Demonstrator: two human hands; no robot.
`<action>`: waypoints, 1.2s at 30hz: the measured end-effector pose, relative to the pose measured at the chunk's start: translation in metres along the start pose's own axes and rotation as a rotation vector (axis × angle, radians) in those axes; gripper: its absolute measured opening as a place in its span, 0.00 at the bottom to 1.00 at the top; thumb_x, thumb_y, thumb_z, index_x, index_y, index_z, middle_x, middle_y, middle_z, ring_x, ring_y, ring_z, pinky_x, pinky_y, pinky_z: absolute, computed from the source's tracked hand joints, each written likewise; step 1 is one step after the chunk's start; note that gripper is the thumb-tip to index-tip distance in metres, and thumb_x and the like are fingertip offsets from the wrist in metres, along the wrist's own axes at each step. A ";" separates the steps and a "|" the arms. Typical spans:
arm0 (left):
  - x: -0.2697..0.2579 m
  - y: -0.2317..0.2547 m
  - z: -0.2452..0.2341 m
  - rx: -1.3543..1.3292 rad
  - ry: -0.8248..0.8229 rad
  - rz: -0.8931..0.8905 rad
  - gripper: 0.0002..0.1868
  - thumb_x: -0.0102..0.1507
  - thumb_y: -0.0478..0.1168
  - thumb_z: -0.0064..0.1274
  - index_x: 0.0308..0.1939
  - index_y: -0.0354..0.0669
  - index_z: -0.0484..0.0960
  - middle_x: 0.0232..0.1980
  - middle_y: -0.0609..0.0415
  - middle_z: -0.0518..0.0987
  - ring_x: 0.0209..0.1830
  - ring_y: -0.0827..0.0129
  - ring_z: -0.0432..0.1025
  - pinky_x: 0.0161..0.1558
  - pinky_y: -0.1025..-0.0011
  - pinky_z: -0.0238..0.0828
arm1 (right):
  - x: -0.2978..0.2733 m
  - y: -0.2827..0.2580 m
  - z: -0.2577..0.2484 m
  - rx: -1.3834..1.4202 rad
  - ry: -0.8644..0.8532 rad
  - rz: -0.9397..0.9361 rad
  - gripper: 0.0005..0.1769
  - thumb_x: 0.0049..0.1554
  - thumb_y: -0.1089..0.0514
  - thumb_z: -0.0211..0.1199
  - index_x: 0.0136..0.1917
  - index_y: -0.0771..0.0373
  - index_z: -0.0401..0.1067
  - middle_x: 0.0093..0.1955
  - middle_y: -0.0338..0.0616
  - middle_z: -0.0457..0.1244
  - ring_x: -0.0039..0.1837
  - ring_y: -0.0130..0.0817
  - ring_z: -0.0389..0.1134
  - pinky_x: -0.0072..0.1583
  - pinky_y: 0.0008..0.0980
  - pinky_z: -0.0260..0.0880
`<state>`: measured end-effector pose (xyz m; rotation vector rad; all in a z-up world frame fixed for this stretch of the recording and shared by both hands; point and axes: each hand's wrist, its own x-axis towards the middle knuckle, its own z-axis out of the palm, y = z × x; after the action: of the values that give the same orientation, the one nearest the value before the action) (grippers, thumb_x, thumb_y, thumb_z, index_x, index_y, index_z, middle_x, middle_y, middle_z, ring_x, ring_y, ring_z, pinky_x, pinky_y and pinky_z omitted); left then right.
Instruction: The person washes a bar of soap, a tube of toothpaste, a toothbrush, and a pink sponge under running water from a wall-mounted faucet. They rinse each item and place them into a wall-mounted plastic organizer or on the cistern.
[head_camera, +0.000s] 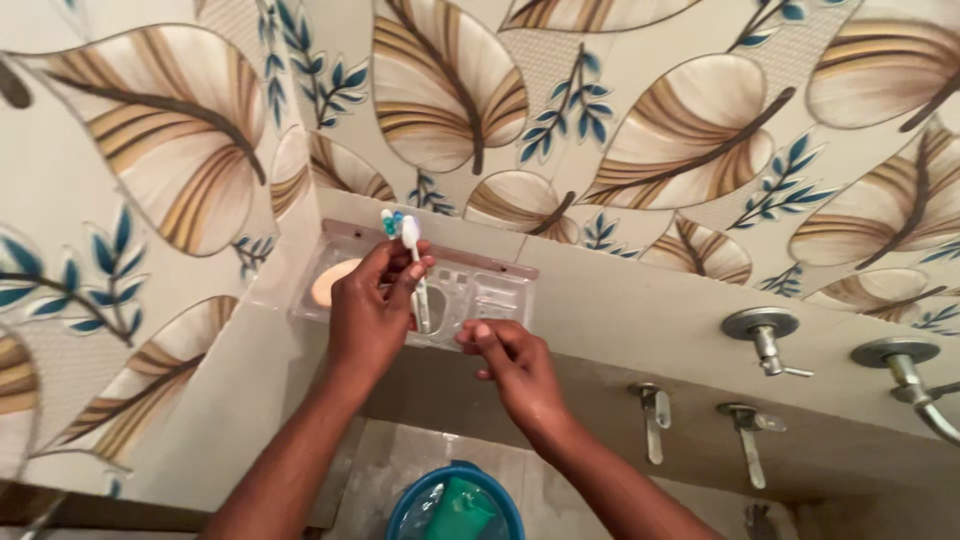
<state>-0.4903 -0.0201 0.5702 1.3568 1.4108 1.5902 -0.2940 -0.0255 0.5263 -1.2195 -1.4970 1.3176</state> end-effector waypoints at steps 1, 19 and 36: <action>0.004 -0.004 0.003 0.053 0.003 0.080 0.11 0.67 0.37 0.56 0.53 0.39 0.82 0.44 0.55 0.88 0.40 0.74 0.82 0.38 0.72 0.76 | 0.008 -0.001 0.000 0.011 -0.006 -0.013 0.26 0.62 0.40 0.54 0.55 0.62 0.79 0.56 0.37 0.70 0.56 0.30 0.73 0.52 0.33 0.75; 0.006 -0.070 0.023 0.173 0.037 0.045 0.13 0.62 0.32 0.62 0.49 0.32 0.81 0.45 0.48 0.85 0.43 0.70 0.82 0.40 0.73 0.83 | 0.080 0.009 0.000 -0.032 -0.227 -0.081 0.15 0.63 0.52 0.59 0.58 0.63 0.74 0.50 0.41 0.70 0.49 0.26 0.73 0.45 0.27 0.72; -0.013 -0.073 0.028 0.176 0.088 -0.006 0.10 0.65 0.29 0.58 0.49 0.29 0.82 0.42 0.50 0.86 0.38 0.71 0.83 0.39 0.74 0.82 | 0.088 0.023 0.007 -0.071 -0.268 -0.106 0.19 0.59 0.66 0.59 0.64 0.64 0.70 0.57 0.41 0.69 0.48 0.27 0.74 0.41 0.27 0.75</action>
<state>-0.4735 -0.0052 0.4946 1.3949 1.6385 1.5693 -0.3175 0.0584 0.4993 -1.0211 -1.7861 1.4087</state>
